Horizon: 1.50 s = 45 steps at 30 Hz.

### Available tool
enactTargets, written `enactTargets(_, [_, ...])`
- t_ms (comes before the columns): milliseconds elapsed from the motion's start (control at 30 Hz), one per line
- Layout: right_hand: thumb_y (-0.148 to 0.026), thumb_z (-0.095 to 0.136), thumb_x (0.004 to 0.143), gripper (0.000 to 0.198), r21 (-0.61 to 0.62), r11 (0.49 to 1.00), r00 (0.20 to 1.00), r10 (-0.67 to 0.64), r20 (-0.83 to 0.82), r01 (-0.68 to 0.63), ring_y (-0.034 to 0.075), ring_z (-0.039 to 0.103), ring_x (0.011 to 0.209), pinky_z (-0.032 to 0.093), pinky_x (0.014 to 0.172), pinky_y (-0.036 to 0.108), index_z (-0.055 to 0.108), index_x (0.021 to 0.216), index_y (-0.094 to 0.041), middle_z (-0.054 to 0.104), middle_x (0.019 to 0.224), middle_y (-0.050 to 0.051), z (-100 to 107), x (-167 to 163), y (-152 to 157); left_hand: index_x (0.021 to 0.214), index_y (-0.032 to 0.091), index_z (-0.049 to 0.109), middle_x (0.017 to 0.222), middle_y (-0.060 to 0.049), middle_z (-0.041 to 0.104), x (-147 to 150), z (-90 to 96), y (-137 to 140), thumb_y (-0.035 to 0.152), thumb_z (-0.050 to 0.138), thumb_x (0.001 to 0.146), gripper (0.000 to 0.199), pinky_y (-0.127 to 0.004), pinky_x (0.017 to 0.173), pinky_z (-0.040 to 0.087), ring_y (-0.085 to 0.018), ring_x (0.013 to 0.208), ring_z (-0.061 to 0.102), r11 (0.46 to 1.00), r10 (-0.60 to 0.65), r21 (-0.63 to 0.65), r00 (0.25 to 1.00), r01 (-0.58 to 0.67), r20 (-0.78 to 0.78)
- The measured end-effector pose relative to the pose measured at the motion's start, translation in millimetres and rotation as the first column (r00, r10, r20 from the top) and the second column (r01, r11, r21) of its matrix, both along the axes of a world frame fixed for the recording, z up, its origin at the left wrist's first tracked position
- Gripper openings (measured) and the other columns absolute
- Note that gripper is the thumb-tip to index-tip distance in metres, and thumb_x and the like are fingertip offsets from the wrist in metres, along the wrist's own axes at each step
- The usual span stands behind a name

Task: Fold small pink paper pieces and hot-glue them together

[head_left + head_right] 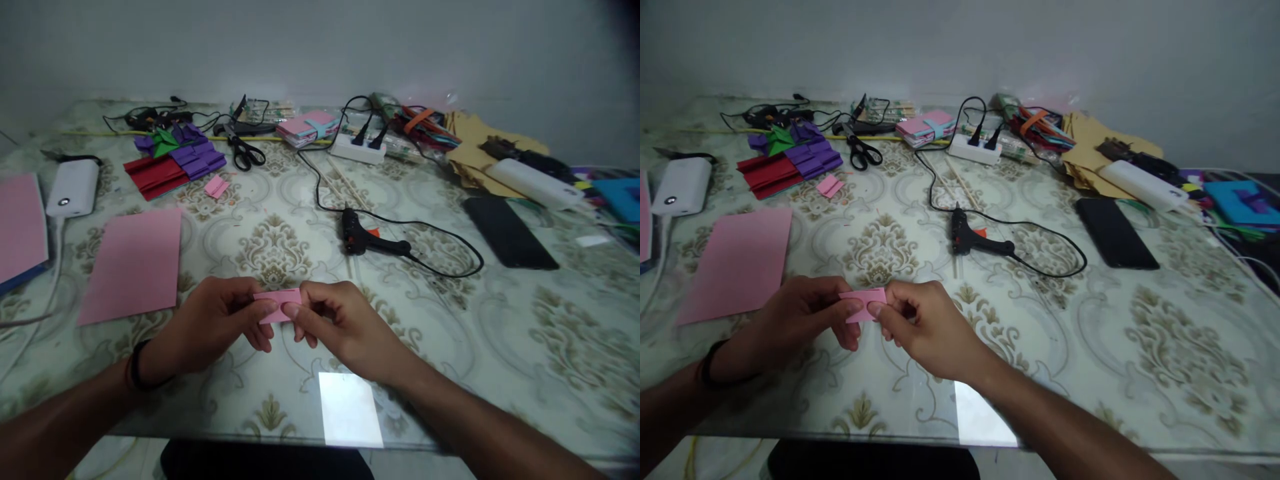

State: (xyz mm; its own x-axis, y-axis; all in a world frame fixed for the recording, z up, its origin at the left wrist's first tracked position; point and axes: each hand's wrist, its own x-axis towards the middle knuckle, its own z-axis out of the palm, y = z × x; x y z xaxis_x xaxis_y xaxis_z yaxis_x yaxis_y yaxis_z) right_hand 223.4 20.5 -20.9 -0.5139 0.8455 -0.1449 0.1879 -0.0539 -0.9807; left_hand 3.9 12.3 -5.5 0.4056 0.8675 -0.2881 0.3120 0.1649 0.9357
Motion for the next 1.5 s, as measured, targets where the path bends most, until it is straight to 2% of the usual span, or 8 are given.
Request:
enactTargets(367, [-0.045, 0.076, 0.09, 0.029, -0.056, 0.996, 0.995, -0.077, -0.064, 0.073, 0.014, 0.066, 0.062, 0.05, 0.058, 0.025, 0.07, 0.083, -0.017, 0.069, 0.069, 0.0, -6.1, -2.7, 1.9, 0.092, 0.017, 0.074, 0.082, -0.004, 0.082, 0.4, -10.4, 1.7, 0.041, 0.069, 0.096, 0.024, -0.029, 0.074, 0.065, -0.019, 0.077, 0.081, 0.989, -0.01, -0.149, 0.994, 0.025, 0.105])
enactTargets(467, [-0.044, 0.076, 0.09, 0.029, -0.012, 0.997, 0.996, -0.075, -0.049, 0.074, 0.014, 0.063, 0.063, 0.047, 0.056, 0.025, 0.07, 0.079, -0.018, 0.067, 0.069, 0.0, -5.4, -3.4, 1.6, 0.087, 0.018, 0.075, 0.08, -0.001, 0.08, 0.8, -12.2, 0.3, 0.039, 0.072, 0.094, 0.023, -0.025, 0.071, 0.059, -0.017, 0.076, 0.076, 0.998, -0.054, -0.042, 0.999, 0.053, -0.009])
enactTargets(633, [-0.032, 0.075, 0.093, 0.032, 0.325, 0.938, 0.992, -0.118, -0.036, 0.124, 0.011, 0.048, 0.06, 0.038, 0.055, 0.025, 0.065, 0.066, -0.019, 0.051, 0.065, -0.003, -0.8, -2.5, 1.1, 0.086, 0.02, 0.079, 0.077, 0.003, 0.077, 2.9, -5.4, -3.0, 0.035, 0.064, 0.1, 0.025, -0.024, 0.063, 0.046, -0.014, 0.069, 0.064, 0.952, -0.157, 0.211, 0.947, 0.221, -0.282])
enactTargets(867, [-0.021, 0.067, 0.099, 0.021, 0.527, 0.849, 0.996, -0.002, 0.086, -0.044, 0.012, 0.055, 0.066, 0.041, 0.06, 0.026, 0.068, 0.079, -0.018, 0.057, 0.073, -0.001, -4.3, 0.9, 1.2, 0.097, 0.024, 0.076, 0.091, 0.002, 0.079, 0.5, -2.5, -2.4, 0.03, 0.074, 0.095, 0.007, -0.025, 0.079, 0.054, -0.015, 0.083, 0.073, 0.842, -0.007, 0.528, 0.98, 0.112, -0.197])
enactTargets(1033, [-0.02, 0.067, 0.1, 0.006, 0.588, 0.808, 0.999, -0.036, -0.024, 0.043, 0.017, 0.065, 0.087, 0.052, 0.078, 0.03, 0.069, 0.094, -0.02, 0.066, 0.092, 0.004, -7.2, -0.9, 0.7, 0.09, 0.024, 0.076, 0.085, 0.003, 0.079, -1.4, -1.9, -1.8, 0.03, 0.07, 0.098, 0.012, -0.024, 0.074, 0.053, -0.014, 0.077, 0.072, 0.871, 0.062, 0.49, 0.98, 0.04, -0.19])
enactTargets(1167, [-0.019, 0.068, 0.099, 0.006, 0.563, 0.822, 0.996, -0.055, -0.064, 0.081, 0.016, 0.066, 0.084, 0.053, 0.075, 0.03, 0.071, 0.094, -0.022, 0.068, 0.089, 0.003, -3.0, -2.2, -1.7, 0.094, 0.024, 0.075, 0.089, 0.002, 0.081, -0.3, -4.1, -5.6, 0.03, 0.066, 0.098, 0.011, -0.026, 0.072, 0.053, -0.016, 0.078, 0.074, 0.888, 0.025, 0.449, 0.964, 0.099, -0.263])
enactTargets(1367, [-0.019, 0.07, 0.098, 0.007, 0.534, 0.84, 0.995, -0.067, -0.079, 0.099, 0.015, 0.067, 0.079, 0.052, 0.071, 0.029, 0.073, 0.092, -0.021, 0.071, 0.085, 0.002, 2.7, 1.2, -1.0, 0.086, 0.025, 0.072, 0.08, 0.003, 0.079, -0.1, -0.9, -10.9, 0.026, 0.069, 0.096, 0.01, -0.027, 0.066, 0.051, -0.014, 0.067, 0.071, 0.806, 0.107, 0.59, 0.967, 0.053, -0.232])
enactTargets(1500, [-0.021, 0.073, 0.096, 0.011, 0.5, 0.858, 0.993, -0.107, -0.056, 0.121, 0.015, 0.067, 0.077, 0.052, 0.071, 0.029, 0.073, 0.085, -0.021, 0.071, 0.083, 0.002, 6.4, 7.4, 4.9, 0.087, 0.026, 0.069, 0.082, 0.002, 0.078, -5.7, 2.6, -9.3, 0.028, 0.065, 0.097, 0.011, -0.029, 0.068, 0.052, -0.017, 0.073, 0.071, 0.855, 0.083, 0.518, 0.979, 0.026, -0.186])
